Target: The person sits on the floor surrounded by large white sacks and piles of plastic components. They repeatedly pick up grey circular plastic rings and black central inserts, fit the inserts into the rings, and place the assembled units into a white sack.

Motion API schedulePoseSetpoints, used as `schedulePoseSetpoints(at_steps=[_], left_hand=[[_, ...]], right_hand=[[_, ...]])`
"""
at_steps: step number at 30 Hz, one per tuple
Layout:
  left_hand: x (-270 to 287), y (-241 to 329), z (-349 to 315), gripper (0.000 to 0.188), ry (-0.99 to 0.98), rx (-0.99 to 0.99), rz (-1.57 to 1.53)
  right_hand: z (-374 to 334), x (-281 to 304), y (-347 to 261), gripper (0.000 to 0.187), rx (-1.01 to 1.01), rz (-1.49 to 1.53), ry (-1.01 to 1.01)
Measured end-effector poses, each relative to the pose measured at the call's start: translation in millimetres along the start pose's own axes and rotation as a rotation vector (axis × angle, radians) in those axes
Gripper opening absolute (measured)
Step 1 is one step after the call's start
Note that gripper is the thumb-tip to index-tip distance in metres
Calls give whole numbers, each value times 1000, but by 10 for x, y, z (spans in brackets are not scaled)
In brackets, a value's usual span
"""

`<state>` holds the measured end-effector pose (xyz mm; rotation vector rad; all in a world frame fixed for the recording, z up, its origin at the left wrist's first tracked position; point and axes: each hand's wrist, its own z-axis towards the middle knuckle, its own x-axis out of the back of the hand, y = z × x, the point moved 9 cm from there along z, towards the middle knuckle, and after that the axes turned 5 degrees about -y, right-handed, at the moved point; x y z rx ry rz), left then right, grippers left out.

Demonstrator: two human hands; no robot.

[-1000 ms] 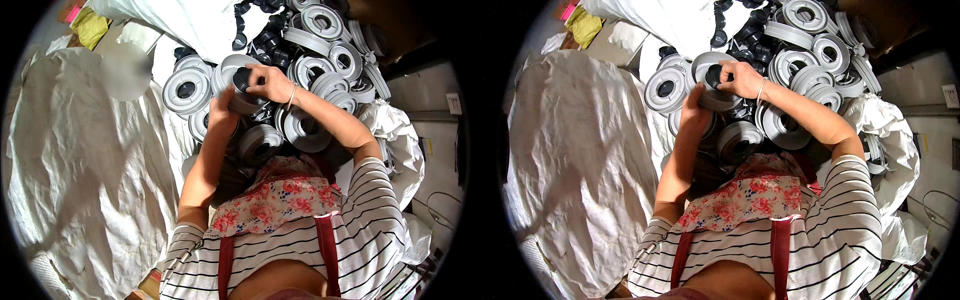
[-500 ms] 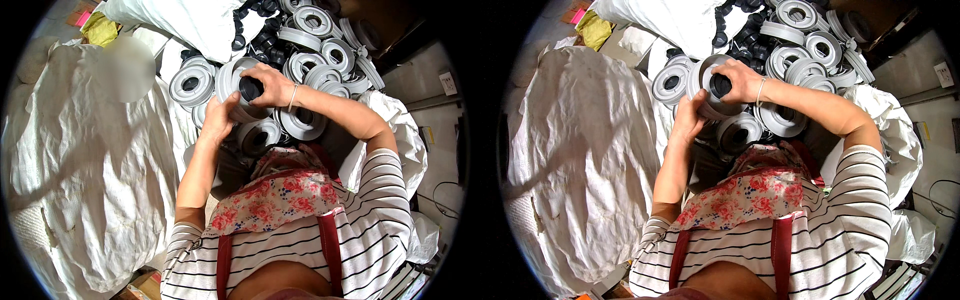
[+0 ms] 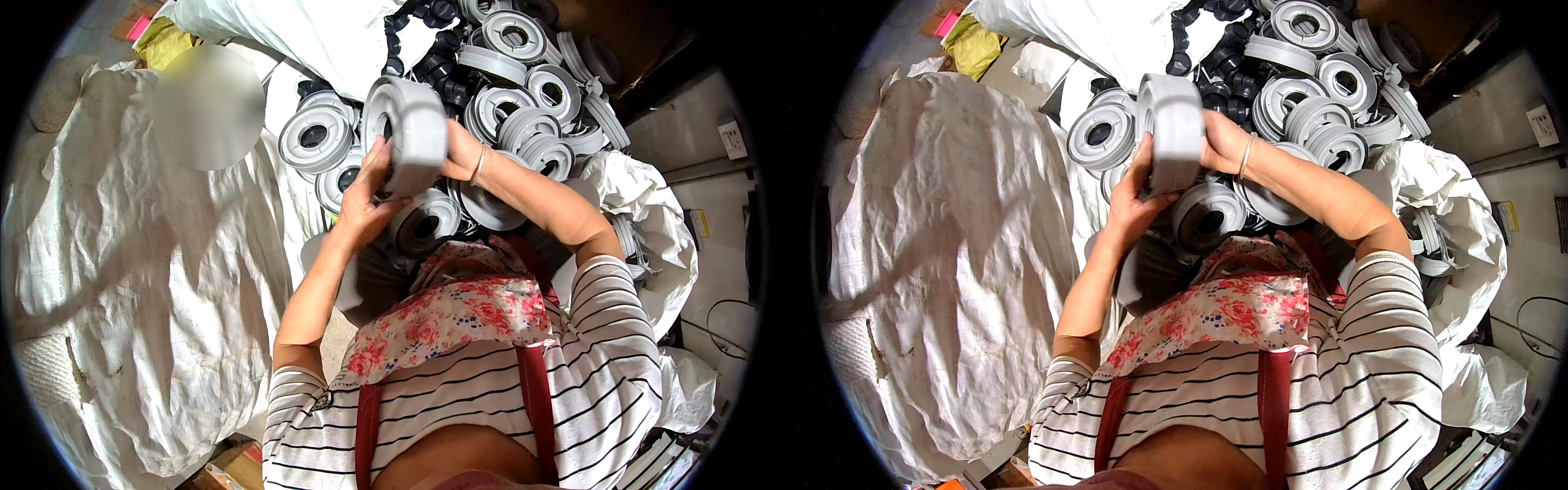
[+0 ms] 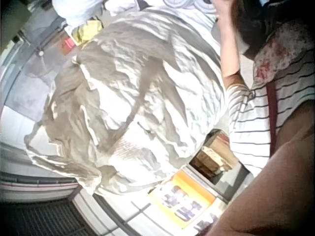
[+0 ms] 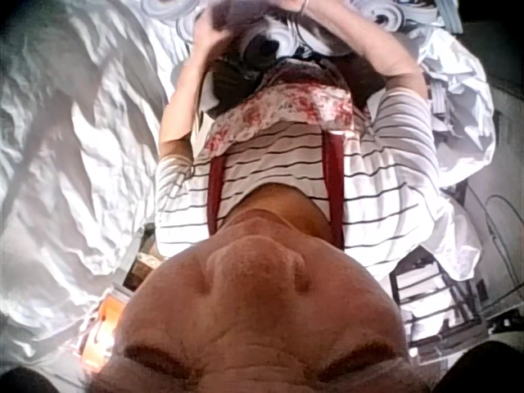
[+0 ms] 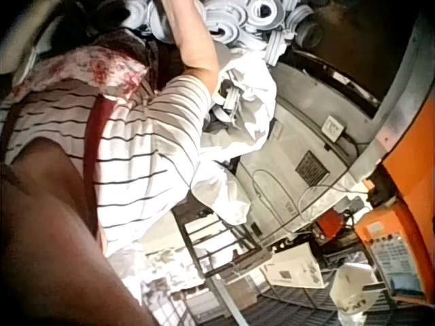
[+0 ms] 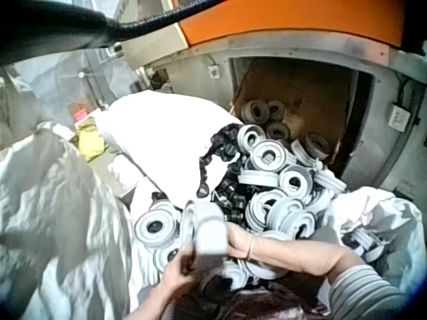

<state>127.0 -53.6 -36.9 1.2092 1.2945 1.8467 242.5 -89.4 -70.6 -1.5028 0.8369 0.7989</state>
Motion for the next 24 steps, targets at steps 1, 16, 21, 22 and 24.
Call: schedulePoseSetpoints(at_steps=[1,16,21,22,24], left_hand=[[-4,39,17,83,-50,-34,51],[487,41,-111,63,79,-331,778],[912,-243,50,61,246,139,774],[867,-113,74,55,328,10,680],[726,-174,109,39,425,22,228]], right_hand=[[6,-23,71,33,-82,75,-60],[203,424,-1019,59,434,-1832,385],[65,1496,-2082,48,-250,-2364,976],[97,1435,-2098,48,-59,-2398,883],[55,1165,-1927,47,305,-2450,715]])
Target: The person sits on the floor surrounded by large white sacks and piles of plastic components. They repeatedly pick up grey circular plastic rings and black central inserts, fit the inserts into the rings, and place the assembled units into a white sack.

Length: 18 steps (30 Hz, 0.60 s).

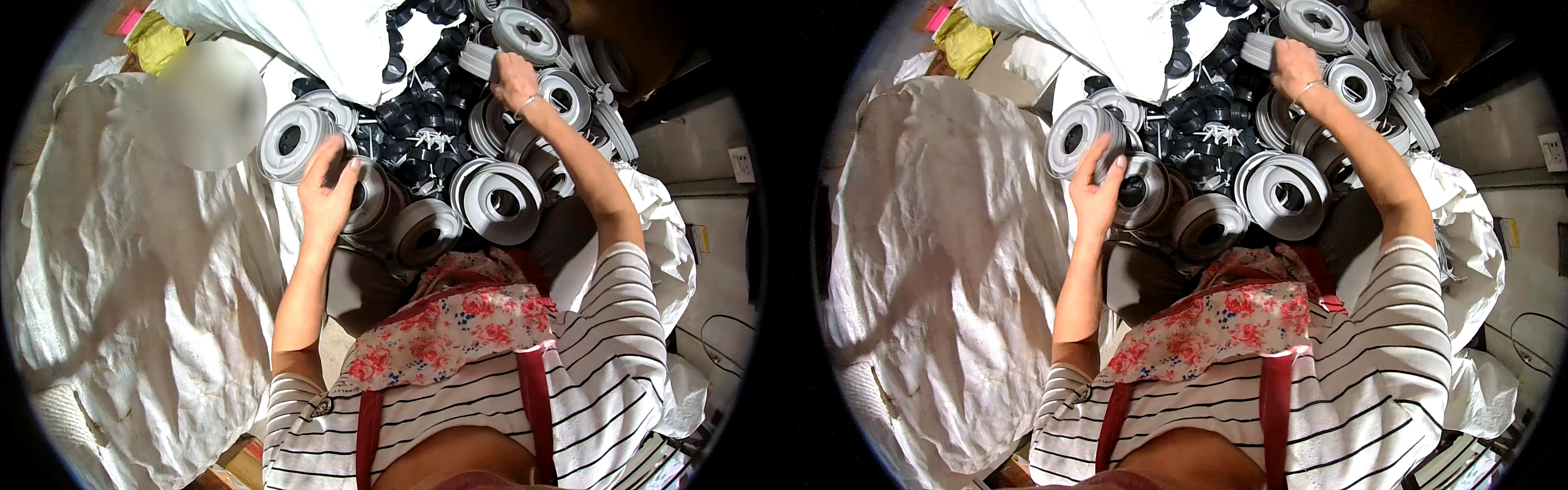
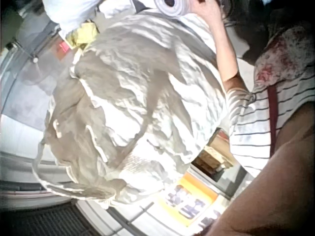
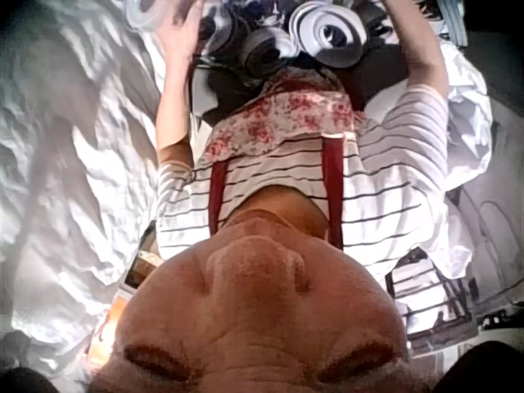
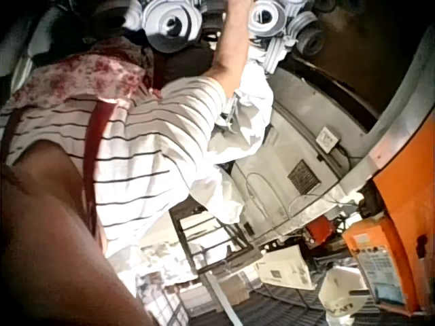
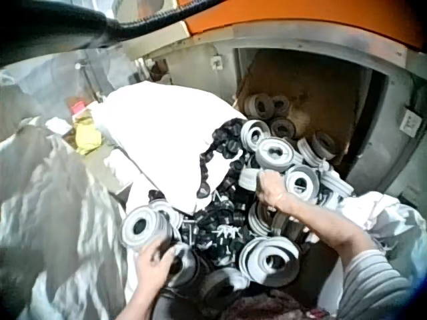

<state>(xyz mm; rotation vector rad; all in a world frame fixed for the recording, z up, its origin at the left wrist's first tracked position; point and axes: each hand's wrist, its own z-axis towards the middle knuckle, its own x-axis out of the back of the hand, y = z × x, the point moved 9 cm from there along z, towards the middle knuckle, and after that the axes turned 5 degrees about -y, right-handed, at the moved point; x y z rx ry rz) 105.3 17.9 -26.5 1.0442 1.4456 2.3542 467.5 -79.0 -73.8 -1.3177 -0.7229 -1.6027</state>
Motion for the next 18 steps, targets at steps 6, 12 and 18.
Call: schedulePoseSetpoints(at_steps=[6,12,18], left_hand=[[-1218,-388,113,43,-216,774,-1498],[-923,-719,218,29,-229,654,-707],[-734,-501,265,30,-92,461,-613]], right_hand=[[-817,419,-1482,45,612,496,37],[-352,-282,-1204,36,-48,1082,-382],[390,-562,-1121,53,229,395,-165]])
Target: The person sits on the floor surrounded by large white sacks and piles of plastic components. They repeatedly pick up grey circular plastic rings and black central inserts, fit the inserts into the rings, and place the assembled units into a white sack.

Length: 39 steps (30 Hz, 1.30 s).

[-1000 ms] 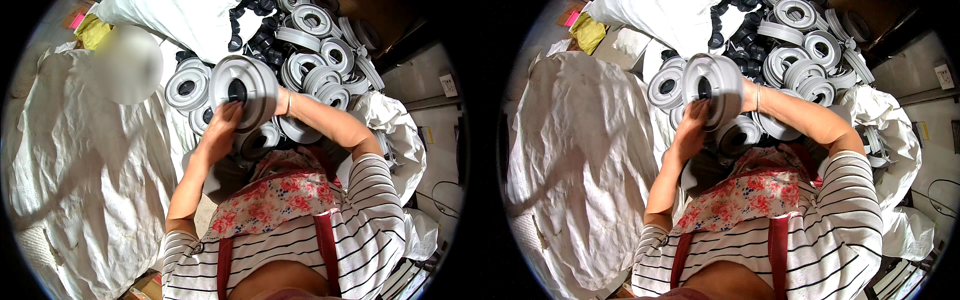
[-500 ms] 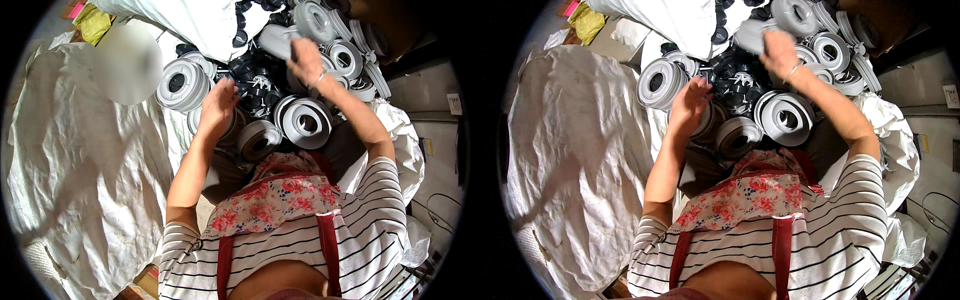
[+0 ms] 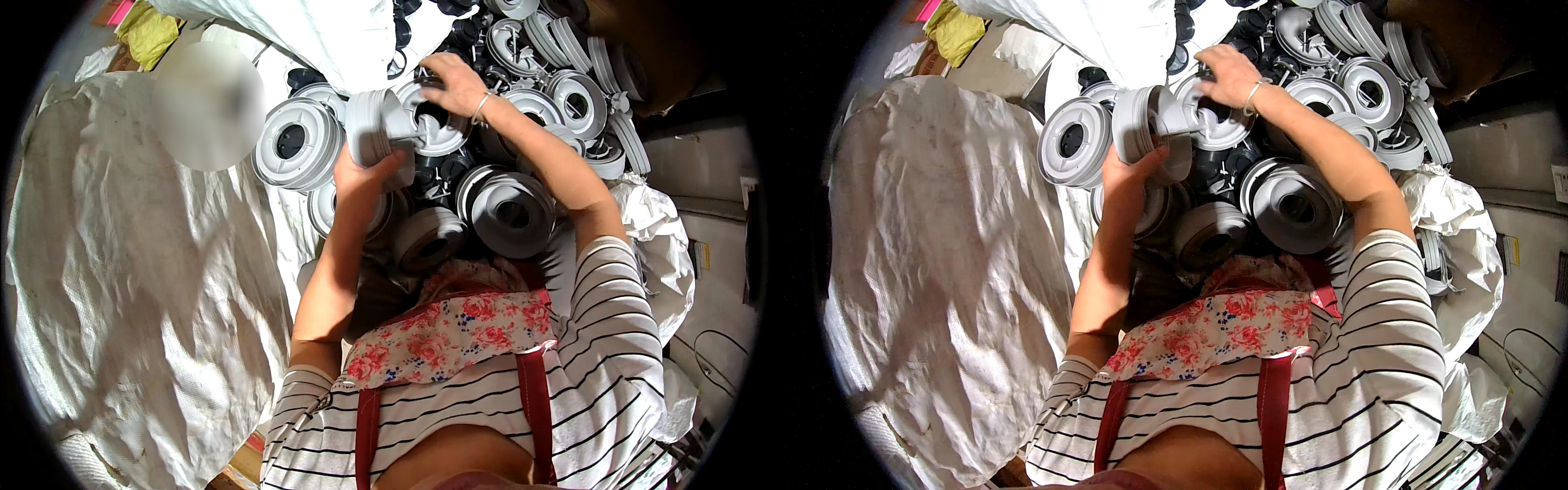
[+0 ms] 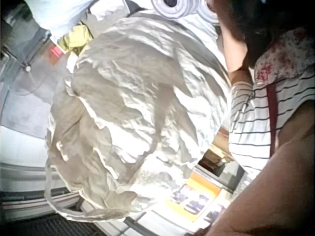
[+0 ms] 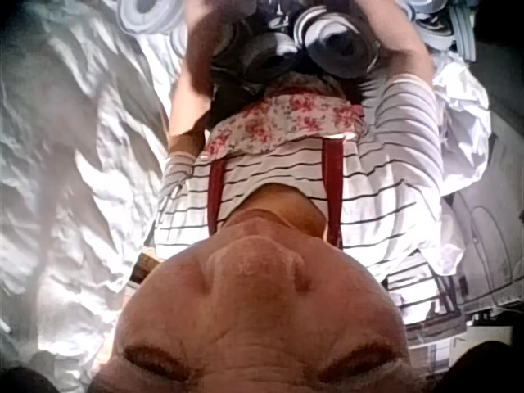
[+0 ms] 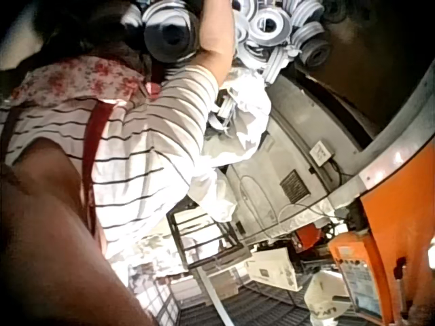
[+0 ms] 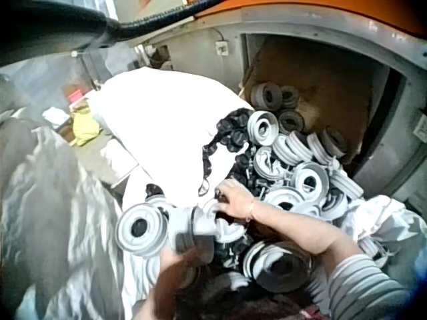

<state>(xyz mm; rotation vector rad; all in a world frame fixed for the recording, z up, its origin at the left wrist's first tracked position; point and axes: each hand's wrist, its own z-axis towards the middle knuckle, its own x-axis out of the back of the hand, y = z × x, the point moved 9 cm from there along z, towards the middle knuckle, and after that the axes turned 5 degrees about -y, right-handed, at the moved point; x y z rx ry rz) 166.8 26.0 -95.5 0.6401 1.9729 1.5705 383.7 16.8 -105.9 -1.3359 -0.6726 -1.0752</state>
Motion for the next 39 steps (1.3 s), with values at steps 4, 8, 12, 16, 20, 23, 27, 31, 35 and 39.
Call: schedulePoseSetpoints(at_steps=[4,8,12,16,20,23,27,31,35,39], left_hand=[[-91,238,-61,35,-22,-168,0],[-35,332,-121,40,40,-199,82],[18,290,-126,39,102,-159,-108],[-12,239,-94,37,128,-158,-194],[-53,55,-9,38,104,-79,-280],[-32,-88,58,40,64,-18,-348],[33,-191,79,26,47,-11,-401],[-70,-313,83,18,20,104,-592],[-319,-179,16,27,-126,78,-639],[-384,-95,-196,29,-211,65,-347]], right_hand=[[-121,-589,218,95,-171,-241,-440],[-216,-522,619,72,-390,-69,-371],[-176,388,1088,74,-568,129,139],[-226,1180,464,44,-2,-574,739],[63,-290,653,31,-204,-87,-221],[-15,-1029,639,34,-330,-376,-534],[-36,-664,202,29,-252,-19,-150],[-420,81,-469,31,30,285,174],[-642,230,-750,32,-16,398,-50],[-772,452,-935,69,44,228,-88]])
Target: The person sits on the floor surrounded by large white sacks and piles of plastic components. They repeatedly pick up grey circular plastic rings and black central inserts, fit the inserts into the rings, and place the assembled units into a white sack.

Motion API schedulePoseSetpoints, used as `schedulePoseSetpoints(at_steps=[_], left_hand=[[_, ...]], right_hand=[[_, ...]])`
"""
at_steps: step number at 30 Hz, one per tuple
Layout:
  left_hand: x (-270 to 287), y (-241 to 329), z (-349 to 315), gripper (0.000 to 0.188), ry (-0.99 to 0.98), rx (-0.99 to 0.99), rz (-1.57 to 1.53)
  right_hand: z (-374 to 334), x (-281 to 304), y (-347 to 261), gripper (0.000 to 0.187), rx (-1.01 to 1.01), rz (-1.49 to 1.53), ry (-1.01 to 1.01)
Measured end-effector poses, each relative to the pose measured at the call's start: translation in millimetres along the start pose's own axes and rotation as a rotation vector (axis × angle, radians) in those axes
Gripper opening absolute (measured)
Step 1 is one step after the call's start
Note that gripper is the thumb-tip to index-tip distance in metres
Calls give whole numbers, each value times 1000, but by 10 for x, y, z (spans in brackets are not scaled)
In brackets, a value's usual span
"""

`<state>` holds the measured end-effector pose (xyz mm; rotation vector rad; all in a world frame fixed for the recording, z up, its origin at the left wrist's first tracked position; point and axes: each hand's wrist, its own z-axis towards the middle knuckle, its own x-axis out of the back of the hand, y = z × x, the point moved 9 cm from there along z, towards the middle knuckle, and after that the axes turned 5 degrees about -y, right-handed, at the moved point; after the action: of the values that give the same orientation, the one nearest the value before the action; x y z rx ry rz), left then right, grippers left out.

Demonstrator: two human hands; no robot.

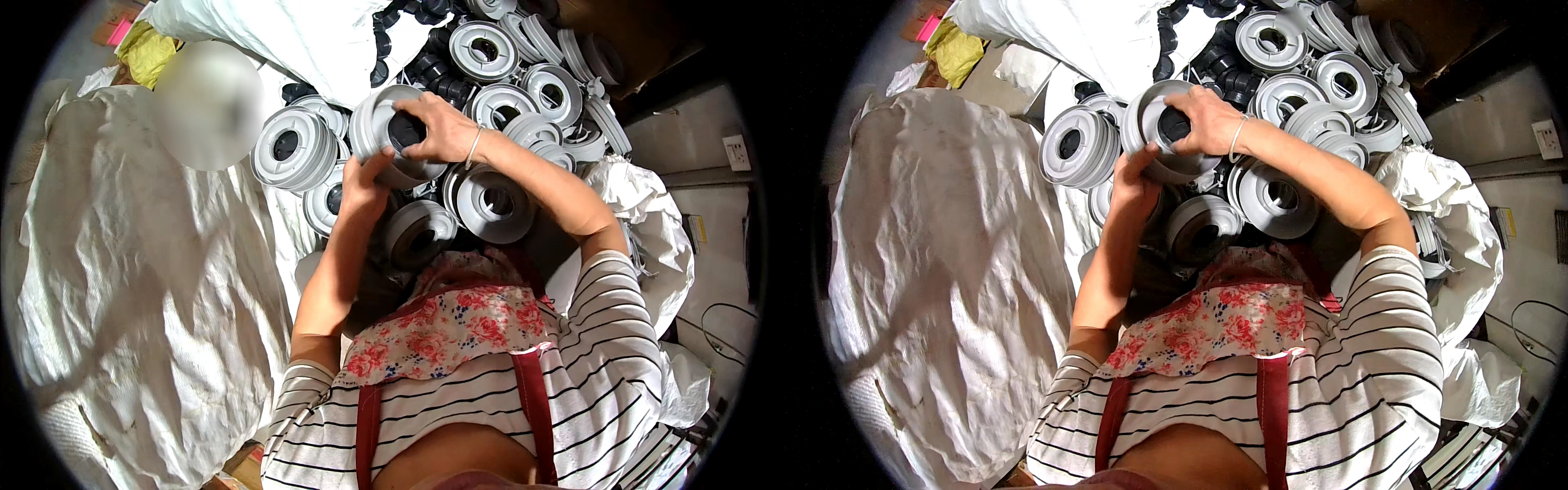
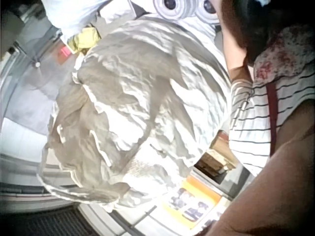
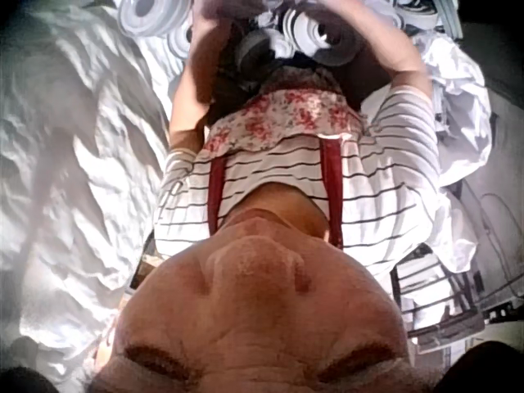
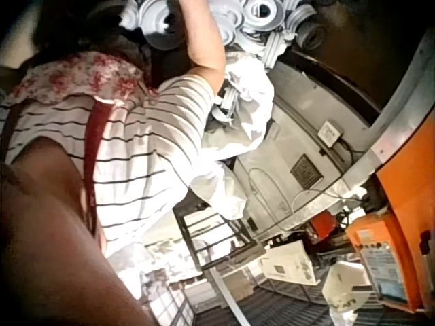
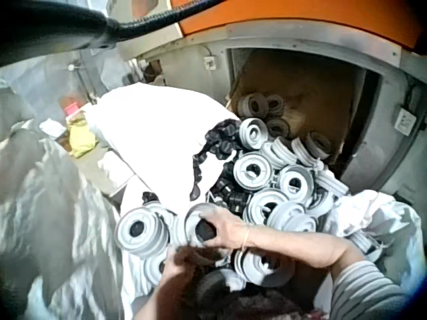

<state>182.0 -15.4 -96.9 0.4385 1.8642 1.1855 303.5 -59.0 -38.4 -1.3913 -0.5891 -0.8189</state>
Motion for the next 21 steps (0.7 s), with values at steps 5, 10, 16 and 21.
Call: schedulePoseSetpoints(at_steps=[5,10,16,21], left_hand=[[-349,427,-439,13,-193,-574,1096],[-183,103,-485,10,-209,-22,305],[-172,-131,-637,19,-104,332,-241],[-292,-110,-749,21,-235,431,-187]], right_hand=[[-283,-45,-345,61,198,-121,-146],[-625,-76,-823,57,589,-349,-32],[-865,-95,-835,70,530,-11,-300],[-989,-46,-831,67,427,115,-365]])
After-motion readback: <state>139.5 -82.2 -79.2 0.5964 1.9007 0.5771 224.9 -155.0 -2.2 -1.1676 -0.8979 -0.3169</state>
